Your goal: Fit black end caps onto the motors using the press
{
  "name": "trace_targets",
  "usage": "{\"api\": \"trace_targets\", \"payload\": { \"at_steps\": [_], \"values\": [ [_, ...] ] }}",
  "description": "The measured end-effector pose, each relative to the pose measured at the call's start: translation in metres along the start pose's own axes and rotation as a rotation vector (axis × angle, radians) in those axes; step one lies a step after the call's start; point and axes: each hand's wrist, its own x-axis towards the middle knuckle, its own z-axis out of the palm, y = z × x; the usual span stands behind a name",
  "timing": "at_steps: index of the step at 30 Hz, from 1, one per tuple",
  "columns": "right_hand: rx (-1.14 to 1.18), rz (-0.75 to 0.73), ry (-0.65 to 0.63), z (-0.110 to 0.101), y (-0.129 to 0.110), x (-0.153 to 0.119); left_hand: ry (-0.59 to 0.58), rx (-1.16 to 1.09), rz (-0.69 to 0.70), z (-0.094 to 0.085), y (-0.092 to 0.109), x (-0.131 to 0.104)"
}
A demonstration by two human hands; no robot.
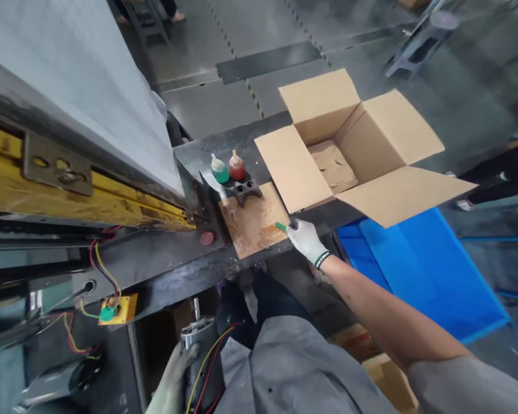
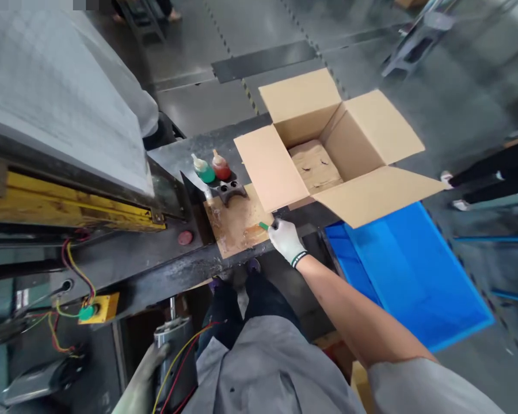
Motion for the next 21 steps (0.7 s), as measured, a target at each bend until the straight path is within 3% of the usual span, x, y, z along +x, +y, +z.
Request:
{"api": "trace_targets", "payload": {
  "at_steps": [3,9,13,15,18,21],
  "values": [
    [-0.001,-0.001,0.005,-0.001,0.000,-0.005,0.022,0.109,-0.023,-0.006,0.002,-0.005],
    [-0.089,0.031,0.001,-0.010,0.005,-0.021,-0.084,0.199,0.058,-0.019,-0.001,0.004],
    [-0.179,-0.004,0.066,-0.023,0.000,-0.039,-0.085,0.199,0.009,-0.018,-0.001,0.008],
    [-0.219,-0.065,0.139,-0.033,-0.016,-0.057,-0.119,0.194,0.007,-0.013,0.004,0.006],
    [-0.109,-0.174,0.210,-0.047,-0.058,-0.100,-0.272,0.163,0.084,-0.007,0.015,0.004],
    [0.135,-0.283,0.088,-0.045,-0.112,-0.151,-0.376,0.098,0.175,-0.009,0.022,0.008]
  ]
}}
